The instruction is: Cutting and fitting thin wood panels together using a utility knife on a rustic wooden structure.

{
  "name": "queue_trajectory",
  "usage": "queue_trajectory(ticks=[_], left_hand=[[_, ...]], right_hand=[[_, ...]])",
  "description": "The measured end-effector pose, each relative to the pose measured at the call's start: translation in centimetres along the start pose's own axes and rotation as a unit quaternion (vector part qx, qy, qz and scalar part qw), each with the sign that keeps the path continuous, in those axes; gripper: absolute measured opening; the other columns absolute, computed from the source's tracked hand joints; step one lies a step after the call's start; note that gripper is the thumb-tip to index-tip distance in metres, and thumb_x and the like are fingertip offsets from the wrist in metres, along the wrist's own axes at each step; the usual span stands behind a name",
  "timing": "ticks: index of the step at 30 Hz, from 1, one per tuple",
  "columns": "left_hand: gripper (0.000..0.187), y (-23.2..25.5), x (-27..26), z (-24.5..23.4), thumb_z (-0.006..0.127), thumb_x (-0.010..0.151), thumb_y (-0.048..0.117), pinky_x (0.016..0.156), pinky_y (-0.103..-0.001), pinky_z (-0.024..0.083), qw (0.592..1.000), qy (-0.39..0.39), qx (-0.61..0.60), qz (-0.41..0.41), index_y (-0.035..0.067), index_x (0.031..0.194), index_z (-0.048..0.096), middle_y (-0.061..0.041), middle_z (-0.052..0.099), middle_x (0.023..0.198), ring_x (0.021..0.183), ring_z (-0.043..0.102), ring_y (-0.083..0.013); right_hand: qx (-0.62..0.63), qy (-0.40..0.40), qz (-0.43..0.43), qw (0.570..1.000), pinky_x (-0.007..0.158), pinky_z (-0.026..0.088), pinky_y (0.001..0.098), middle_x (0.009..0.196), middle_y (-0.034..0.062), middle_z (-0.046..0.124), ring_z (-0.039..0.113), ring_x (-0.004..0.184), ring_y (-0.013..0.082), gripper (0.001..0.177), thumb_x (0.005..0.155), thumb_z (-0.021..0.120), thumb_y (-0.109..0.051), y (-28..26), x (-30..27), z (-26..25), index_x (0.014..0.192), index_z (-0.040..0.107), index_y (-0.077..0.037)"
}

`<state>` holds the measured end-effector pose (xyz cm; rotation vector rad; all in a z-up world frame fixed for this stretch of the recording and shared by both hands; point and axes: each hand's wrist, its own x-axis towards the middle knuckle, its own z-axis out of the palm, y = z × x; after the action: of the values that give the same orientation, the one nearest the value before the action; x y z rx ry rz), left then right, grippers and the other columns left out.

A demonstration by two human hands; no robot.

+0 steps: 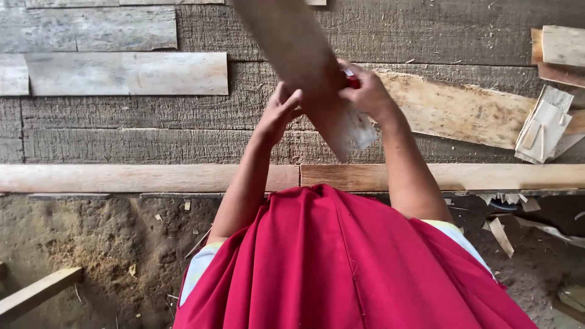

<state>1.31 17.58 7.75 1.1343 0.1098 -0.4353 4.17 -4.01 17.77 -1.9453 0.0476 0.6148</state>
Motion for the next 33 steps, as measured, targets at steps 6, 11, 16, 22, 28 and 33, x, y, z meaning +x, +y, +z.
queue_trajectory(ticks=[6, 11, 16, 22, 28, 33], left_hand=[[0.033, -4.1, -0.7, -1.5, 0.072, 0.087, 0.016, 0.079, -0.044, 0.059, 0.942, 0.276, -0.185, 0.038, 0.006, 0.116, 0.057, -0.015, 0.068, 0.108, 0.096, 0.068, -0.03], [0.036, -14.8, -0.4, -7.7, 0.076, 0.089, 0.006, 0.087, -0.042, 0.057, 0.867, 0.387, -0.312, -0.034, 0.005, 0.109, 0.045, -0.018, 0.059, 0.117, 0.106, 0.062, -0.0305], [0.036, -18.9, 0.5, -6.9, 0.08, 0.088, 0.009, 0.098, -0.048, 0.057, 0.849, 0.407, -0.337, -0.029, 0.007, 0.107, 0.05, -0.013, 0.062, 0.108, 0.102, 0.064, -0.0261], [0.038, -20.5, 2.5, -5.9, 0.08, 0.092, 0.016, 0.099, -0.055, 0.055, 0.868, 0.387, -0.309, -0.028, 0.006, 0.108, 0.047, -0.014, 0.061, 0.105, 0.097, 0.067, -0.0271], [0.035, -16.4, 0.4, -2.8, 0.072, 0.09, 0.009, 0.088, -0.054, 0.06, 0.913, 0.273, -0.236, -0.188, -0.007, 0.118, 0.057, -0.025, 0.07, 0.104, 0.096, 0.076, -0.0399], [0.036, -16.2, 4.9, -1.1, 0.086, 0.078, 0.03, 0.094, -0.033, 0.045, 0.765, 0.243, 0.545, 0.241, 0.03, 0.11, 0.072, 0.004, 0.067, 0.108, 0.101, 0.061, -0.022]], right_hand=[[-0.154, 0.159, -0.142, 0.965, 0.087, 0.053, 0.0377, 0.117, 0.015, 0.057, 0.059, 0.105, 0.0262, 0.041, 0.093, 0.074, -0.014, 4.7, 4.8, 2.2, 0.127, 0.052, -0.013], [-0.014, 0.15, 0.0, 0.989, 0.06, 0.051, 0.0308, 0.093, 0.0062, 0.048, 0.055, 0.074, 0.0175, 0.031, 0.089, 0.057, -0.008, 9.9, 7.1, 2.1, 0.115, 0.041, -0.014], [0.094, 0.174, -0.006, 0.98, 0.062, 0.067, 0.0311, 0.095, 0.0143, 0.063, 0.07, 0.07, 0.0188, 0.034, 0.089, 0.06, -0.015, 14.7, 7.6, 2.4, 0.121, 0.052, -0.006], [0.186, 0.202, -0.031, 0.961, 0.056, 0.063, 0.0298, 0.086, 0.0123, 0.06, 0.067, 0.061, 0.0163, 0.048, 0.078, 0.068, 0.0, 16.1, 5.7, 1.8, 0.123, 0.054, 0.006], [0.127, 0.132, 0.004, 0.983, 0.07, 0.067, 0.0432, 0.1, 0.024, 0.065, 0.075, 0.08, 0.0294, 0.036, 0.102, 0.061, -0.015, 15.4, 2.8, 0.6, 0.128, 0.046, 0.004], [-0.014, 0.125, 0.029, 0.992, 0.055, 0.067, 0.0367, 0.103, 0.0308, 0.064, 0.074, 0.065, 0.0335, 0.042, 0.105, 0.057, -0.019, 15.7, 2.5, 2.1, 0.134, 0.036, 0.003]])
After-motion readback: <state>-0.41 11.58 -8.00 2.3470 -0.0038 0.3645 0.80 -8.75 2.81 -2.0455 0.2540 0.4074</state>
